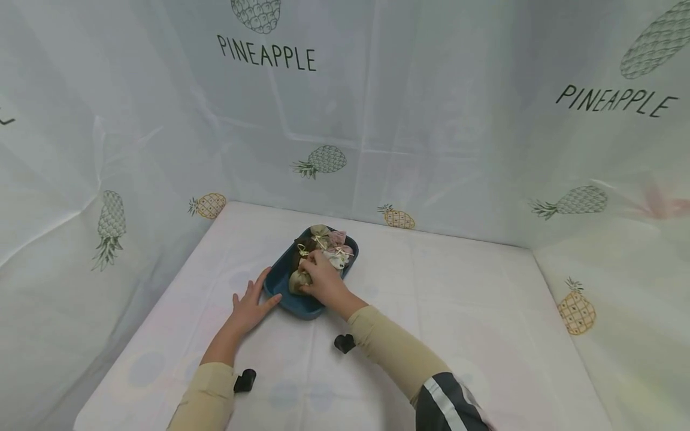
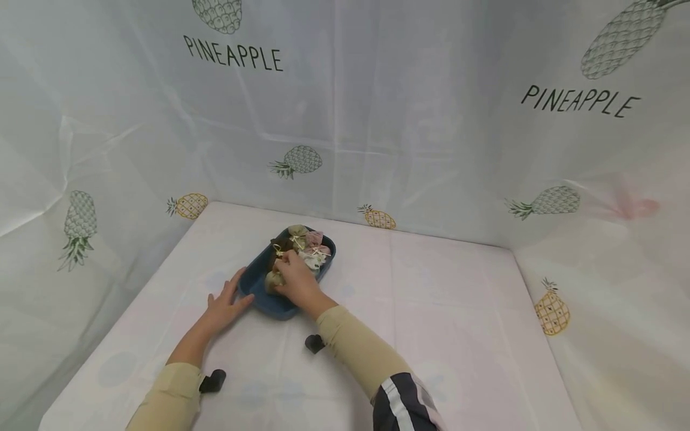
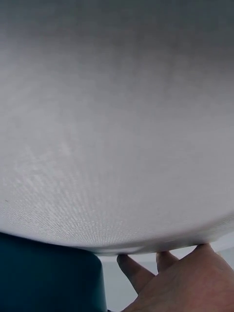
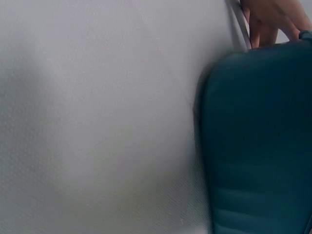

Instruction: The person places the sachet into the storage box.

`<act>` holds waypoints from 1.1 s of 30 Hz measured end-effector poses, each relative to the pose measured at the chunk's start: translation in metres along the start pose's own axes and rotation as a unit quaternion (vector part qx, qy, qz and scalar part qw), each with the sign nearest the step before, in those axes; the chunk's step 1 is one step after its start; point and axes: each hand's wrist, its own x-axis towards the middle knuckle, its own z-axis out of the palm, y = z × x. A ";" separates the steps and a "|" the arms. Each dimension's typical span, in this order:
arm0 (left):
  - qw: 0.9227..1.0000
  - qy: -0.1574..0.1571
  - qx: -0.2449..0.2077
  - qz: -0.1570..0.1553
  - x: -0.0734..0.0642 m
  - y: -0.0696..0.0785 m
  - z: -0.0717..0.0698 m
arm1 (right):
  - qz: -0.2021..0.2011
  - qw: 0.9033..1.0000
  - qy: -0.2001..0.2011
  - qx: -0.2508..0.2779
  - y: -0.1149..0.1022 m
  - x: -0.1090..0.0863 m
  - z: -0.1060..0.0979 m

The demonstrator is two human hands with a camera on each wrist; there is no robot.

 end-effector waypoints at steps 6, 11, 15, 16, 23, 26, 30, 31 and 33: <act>1.000 -0.002 0.003 0.007 0.005 -0.002 0.001 | -0.009 0.999 -0.026 -0.040 0.003 -0.003 -0.003; 1.000 0.001 0.013 0.012 0.009 -0.005 0.001 | -0.016 0.997 -0.041 -0.056 0.003 -0.009 -0.014; 1.000 0.003 0.018 0.016 0.012 -0.007 -0.003 | -0.025 0.996 -0.047 -0.065 0.004 -0.012 -0.023; 1.000 0.001 0.019 0.017 0.013 -0.007 -0.004 | -0.025 0.996 -0.045 -0.066 0.005 -0.013 -0.025; 1.000 -0.007 0.011 0.028 0.013 -0.008 -0.014 | -0.024 0.998 -0.014 -0.054 0.017 -0.026 -0.043; 0.999 0.001 0.007 0.041 0.011 -0.010 -0.017 | -0.026 0.999 0.000 -0.048 0.024 -0.034 -0.051; 0.998 0.011 0.018 0.065 0.011 -0.010 -0.023 | -0.030 0.999 0.020 -0.037 0.035 -0.046 -0.063; 0.997 0.011 0.024 0.067 0.011 -0.009 -0.026 | -0.029 0.998 0.023 -0.040 0.039 -0.048 -0.065; 0.997 0.007 0.038 0.067 0.012 -0.004 -0.033 | -0.037 0.998 0.038 -0.045 0.045 -0.051 -0.069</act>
